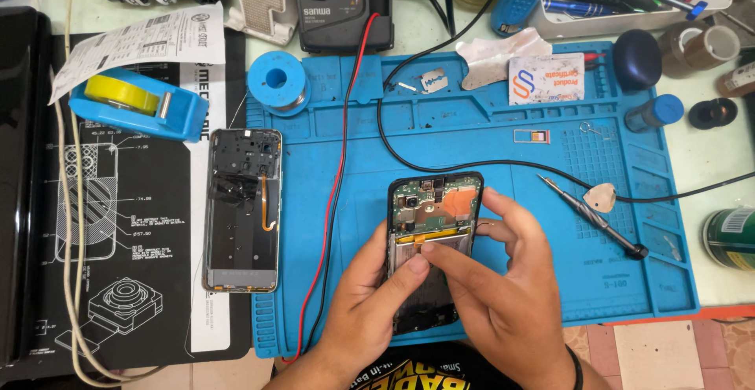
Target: The person disassembles a smartphone by removing the motherboard and then uses a screwdriver to loosen screws around the battery area. The person handles the motherboard, battery, and screws while working on the phone's internal components.
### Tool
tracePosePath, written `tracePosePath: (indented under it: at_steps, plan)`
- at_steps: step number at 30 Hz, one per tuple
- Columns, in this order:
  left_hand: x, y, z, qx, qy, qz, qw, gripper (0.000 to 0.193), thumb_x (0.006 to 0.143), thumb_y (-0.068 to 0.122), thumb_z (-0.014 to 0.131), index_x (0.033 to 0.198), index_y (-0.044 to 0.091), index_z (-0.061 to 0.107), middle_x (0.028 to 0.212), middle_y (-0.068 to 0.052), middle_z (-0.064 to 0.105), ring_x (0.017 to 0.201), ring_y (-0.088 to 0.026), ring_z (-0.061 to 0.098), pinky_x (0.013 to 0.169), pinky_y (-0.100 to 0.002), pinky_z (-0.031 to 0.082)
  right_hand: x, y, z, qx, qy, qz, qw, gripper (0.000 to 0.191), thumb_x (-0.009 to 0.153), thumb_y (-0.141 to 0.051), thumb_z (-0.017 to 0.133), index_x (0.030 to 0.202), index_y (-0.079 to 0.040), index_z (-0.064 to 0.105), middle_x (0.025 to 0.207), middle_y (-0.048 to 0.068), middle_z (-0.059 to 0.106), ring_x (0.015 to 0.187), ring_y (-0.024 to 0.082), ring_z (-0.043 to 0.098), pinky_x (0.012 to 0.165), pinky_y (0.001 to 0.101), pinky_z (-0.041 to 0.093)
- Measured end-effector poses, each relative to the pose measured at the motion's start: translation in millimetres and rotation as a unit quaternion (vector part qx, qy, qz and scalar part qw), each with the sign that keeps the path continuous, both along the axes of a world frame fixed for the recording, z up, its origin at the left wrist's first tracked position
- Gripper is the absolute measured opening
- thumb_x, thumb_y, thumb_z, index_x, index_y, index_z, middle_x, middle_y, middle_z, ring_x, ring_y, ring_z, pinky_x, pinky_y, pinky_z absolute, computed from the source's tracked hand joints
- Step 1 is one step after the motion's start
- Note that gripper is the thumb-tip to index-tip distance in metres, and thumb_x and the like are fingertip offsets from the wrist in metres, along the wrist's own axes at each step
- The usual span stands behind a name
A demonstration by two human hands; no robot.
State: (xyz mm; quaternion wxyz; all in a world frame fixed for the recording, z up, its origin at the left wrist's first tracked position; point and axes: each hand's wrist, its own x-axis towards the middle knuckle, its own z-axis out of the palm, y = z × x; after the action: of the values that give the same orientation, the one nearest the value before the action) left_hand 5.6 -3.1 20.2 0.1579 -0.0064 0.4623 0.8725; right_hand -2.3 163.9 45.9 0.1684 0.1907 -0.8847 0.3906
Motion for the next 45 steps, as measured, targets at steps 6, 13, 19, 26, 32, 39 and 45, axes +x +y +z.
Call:
tracePosePath:
  at_steps: [6,13,19,26,32,39,45]
  plan:
    - [-1.0,1.2,-0.4,0.007,-0.007,-0.009,1.000,0.046,0.105,0.009,0.054,0.150,-0.001,0.047,0.134,-0.009,0.064,0.123,-0.013,0.060,0.105,-0.030,0.047,-1.7,11.0,5.0,-0.092,-0.069,-0.004,0.993,0.034,0.084,-0.001,0.076,0.117,-0.008,0.073,0.140,0.020,0.052,0.111,0.027,0.069,0.095,0.0341,0.057]
    - [-1.0,0.8,-1.6,-0.003,-0.013,-0.024,1.000,0.048,0.104,0.009,0.055,0.150,-0.002,0.047,0.134,-0.011,0.066,0.121,-0.014,0.062,0.103,-0.030,0.049,-17.5,29.2,37.7,0.018,-0.014,-0.019,1.000,0.034,0.083,-0.010,0.079,0.117,-0.007,0.071,0.122,0.012,0.069,0.109,0.024,0.070,0.093,0.0303,0.054]
    - [-0.3,1.2,-2.2,0.003,-0.009,-0.032,0.999,0.047,0.105,0.010,0.055,0.149,-0.002,0.049,0.132,-0.010,0.066,0.119,-0.014,0.062,0.102,-0.030,0.049,-35.9,27.0,63.8,0.109,0.018,0.027,0.993,0.034,0.080,-0.017,0.082,0.113,-0.012,0.073,0.119,0.008,0.069,0.105,0.026,0.070,0.085,0.0331,0.052]
    - [-0.6,4.3,-3.0,-0.005,0.008,-0.027,1.000,0.051,0.103,0.011,0.057,0.152,0.001,0.047,0.133,-0.007,0.064,0.121,-0.012,0.060,0.104,-0.029,0.048,-48.1,12.9,68.4,0.134,0.037,0.058,0.989,0.032,0.076,-0.018,0.084,0.105,-0.013,0.073,0.114,0.007,0.070,0.103,0.027,0.068,0.085,0.0378,0.051]
    - [0.1,4.3,-3.9,-0.010,0.019,-0.033,0.999,0.049,0.106,0.011,0.057,0.152,-0.002,0.049,0.130,-0.007,0.065,0.118,-0.011,0.060,0.103,-0.028,0.049,-56.0,15.2,73.6,0.172,0.041,0.083,0.981,0.032,0.073,-0.018,0.085,0.101,-0.011,0.072,0.108,0.006,0.070,0.099,0.028,0.068,0.083,0.0390,0.053]
    - [0.3,6.3,-2.9,-0.021,0.019,-0.018,0.999,0.051,0.104,0.011,0.058,0.153,0.000,0.048,0.131,-0.007,0.066,0.118,-0.011,0.060,0.102,-0.028,0.049,-56.3,12.2,76.1,0.200,0.096,0.103,0.970,0.033,0.076,-0.017,0.085,0.104,-0.008,0.070,0.111,0.007,0.071,0.101,0.028,0.070,0.084,0.0393,0.054]
    - [1.0,5.3,-2.9,-0.042,0.030,-0.020,0.998,0.053,0.103,0.010,0.061,0.153,0.001,0.048,0.131,-0.005,0.067,0.118,-0.011,0.061,0.103,-0.027,0.050,-60.5,11.8,79.7,0.198,0.064,0.109,0.972,0.033,0.073,-0.017,0.086,0.100,-0.009,0.070,0.105,0.006,0.069,0.095,0.029,0.068,0.079,0.0392,0.052]
